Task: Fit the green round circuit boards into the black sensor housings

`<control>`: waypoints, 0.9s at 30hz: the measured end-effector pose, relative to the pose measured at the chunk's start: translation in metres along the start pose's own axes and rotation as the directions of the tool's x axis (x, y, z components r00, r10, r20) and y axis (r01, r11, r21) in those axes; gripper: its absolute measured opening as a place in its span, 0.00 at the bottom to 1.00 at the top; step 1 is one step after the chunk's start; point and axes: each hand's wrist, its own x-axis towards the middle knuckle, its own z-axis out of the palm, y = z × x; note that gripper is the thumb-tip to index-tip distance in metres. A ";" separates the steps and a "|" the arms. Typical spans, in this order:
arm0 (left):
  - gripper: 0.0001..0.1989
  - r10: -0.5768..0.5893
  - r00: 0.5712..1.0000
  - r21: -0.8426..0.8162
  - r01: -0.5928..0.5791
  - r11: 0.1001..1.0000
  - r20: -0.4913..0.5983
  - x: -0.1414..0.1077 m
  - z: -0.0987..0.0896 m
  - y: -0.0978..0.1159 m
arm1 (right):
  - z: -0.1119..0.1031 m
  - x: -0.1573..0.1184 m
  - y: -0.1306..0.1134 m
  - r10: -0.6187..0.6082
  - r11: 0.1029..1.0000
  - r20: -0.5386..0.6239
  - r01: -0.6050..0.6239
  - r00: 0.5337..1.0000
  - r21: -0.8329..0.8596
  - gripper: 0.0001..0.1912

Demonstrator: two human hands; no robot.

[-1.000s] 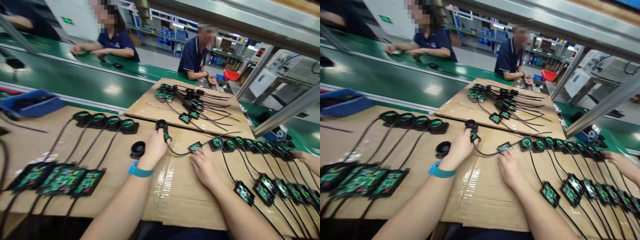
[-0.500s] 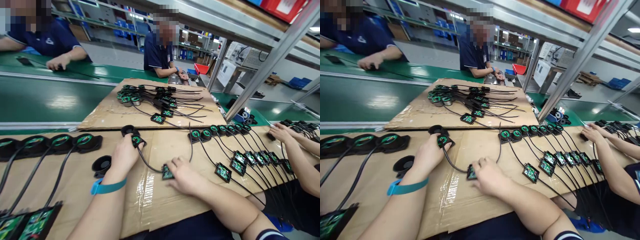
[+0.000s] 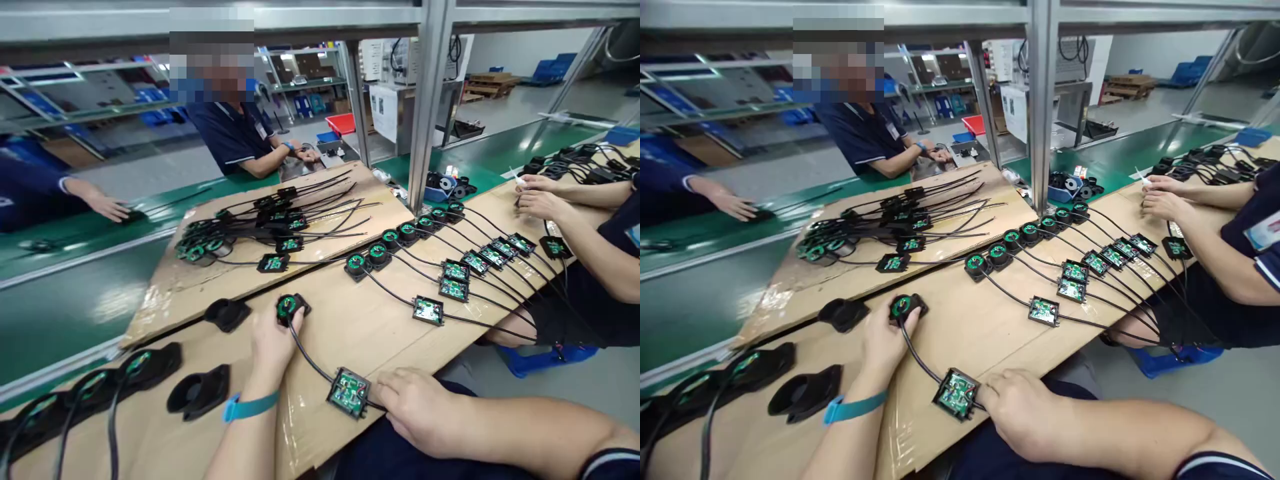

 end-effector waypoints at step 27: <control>0.33 0.212 0.953 -0.084 -0.198 0.977 0.215 0.057 0.069 0.086 | 0.009 -0.045 0.105 0.144 0.954 -0.655 -0.280 0.742 -0.108 0.15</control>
